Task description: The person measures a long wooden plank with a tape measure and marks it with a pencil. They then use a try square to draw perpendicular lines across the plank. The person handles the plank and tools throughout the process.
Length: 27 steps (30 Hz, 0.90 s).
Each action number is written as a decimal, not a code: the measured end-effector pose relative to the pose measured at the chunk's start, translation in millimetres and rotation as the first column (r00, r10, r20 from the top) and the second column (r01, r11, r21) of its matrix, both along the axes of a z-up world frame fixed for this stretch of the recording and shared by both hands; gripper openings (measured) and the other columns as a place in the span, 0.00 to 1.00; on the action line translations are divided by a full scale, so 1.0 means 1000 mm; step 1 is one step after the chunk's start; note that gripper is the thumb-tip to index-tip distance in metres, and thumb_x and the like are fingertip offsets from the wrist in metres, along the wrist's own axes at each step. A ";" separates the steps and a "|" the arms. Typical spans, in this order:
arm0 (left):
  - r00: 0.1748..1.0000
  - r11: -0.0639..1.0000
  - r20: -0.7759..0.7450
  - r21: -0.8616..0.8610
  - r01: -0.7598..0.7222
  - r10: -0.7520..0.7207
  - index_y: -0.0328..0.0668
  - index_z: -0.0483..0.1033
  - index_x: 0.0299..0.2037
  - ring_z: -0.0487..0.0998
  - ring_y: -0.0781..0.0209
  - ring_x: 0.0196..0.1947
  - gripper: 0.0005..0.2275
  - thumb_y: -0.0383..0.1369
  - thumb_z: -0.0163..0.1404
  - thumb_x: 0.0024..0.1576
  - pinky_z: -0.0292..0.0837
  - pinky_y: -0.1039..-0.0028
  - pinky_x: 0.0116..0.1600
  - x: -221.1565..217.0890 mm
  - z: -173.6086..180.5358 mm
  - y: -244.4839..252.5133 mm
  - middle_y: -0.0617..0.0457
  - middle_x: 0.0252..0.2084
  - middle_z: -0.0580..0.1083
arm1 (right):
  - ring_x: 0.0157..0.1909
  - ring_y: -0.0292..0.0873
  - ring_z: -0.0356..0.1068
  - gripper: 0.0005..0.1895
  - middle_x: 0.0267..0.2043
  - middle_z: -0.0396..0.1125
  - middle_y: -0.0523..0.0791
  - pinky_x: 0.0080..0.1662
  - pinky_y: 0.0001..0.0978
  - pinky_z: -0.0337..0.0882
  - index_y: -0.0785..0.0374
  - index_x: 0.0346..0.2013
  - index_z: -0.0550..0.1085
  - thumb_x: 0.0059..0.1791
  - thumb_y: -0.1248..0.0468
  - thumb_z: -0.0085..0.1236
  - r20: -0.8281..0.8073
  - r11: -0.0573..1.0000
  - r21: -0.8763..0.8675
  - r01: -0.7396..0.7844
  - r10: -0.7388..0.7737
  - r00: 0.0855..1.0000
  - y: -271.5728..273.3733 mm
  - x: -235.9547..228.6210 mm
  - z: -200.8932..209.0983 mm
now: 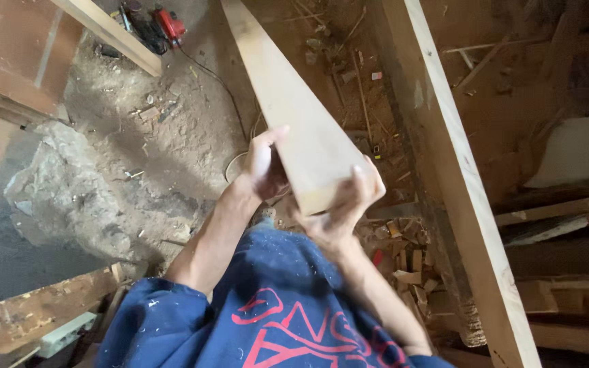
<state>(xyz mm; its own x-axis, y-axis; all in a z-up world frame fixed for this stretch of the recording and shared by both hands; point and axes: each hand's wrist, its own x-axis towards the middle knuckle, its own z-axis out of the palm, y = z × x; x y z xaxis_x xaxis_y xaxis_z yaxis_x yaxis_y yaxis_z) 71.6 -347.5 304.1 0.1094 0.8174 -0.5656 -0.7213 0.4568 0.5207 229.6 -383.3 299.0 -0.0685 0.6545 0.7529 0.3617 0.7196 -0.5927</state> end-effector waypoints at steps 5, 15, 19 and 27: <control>0.987 0.974 0.070 0.161 -0.157 0.147 0.27 0.74 0.56 0.79 0.54 0.41 0.25 0.45 0.36 0.65 0.77 0.63 0.46 0.005 -0.015 0.009 0.44 0.41 0.77 | 0.72 0.52 0.48 0.70 0.70 0.42 0.51 0.71 0.51 0.57 0.55 0.76 0.40 0.35 0.53 0.83 0.012 0.982 -0.074 0.175 -0.174 0.985 0.007 -0.006 -0.011; 0.944 0.898 0.065 0.294 -0.328 0.323 0.21 0.72 0.48 0.83 0.57 0.30 0.19 0.38 0.40 0.68 0.81 0.74 0.29 -0.012 -0.024 0.057 0.44 0.30 0.77 | 0.72 0.47 0.47 0.57 0.77 0.46 0.50 0.70 0.44 0.56 0.57 0.79 0.40 0.48 0.67 0.74 0.210 0.995 0.023 0.097 -0.100 0.973 0.057 0.005 0.027; 0.948 0.882 0.055 0.355 -0.311 0.312 0.22 0.71 0.52 0.84 0.58 0.35 0.20 0.39 0.39 0.68 0.85 0.73 0.36 -0.011 -0.015 0.059 0.43 0.36 0.79 | 0.71 0.47 0.49 0.56 0.79 0.43 0.47 0.70 0.44 0.57 0.57 0.79 0.40 0.49 0.68 0.72 0.202 0.993 0.009 0.119 -0.118 0.972 0.056 0.000 0.031; 0.947 0.901 0.031 0.299 -0.315 0.321 0.22 0.69 0.53 0.85 0.58 0.33 0.21 0.39 0.36 0.67 0.83 0.74 0.34 -0.014 -0.017 0.058 0.40 0.35 0.78 | 0.71 0.48 0.50 0.56 0.78 0.46 0.50 0.73 0.45 0.59 0.57 0.79 0.41 0.47 0.68 0.71 0.191 0.990 0.016 0.140 -0.141 0.971 0.052 -0.003 0.023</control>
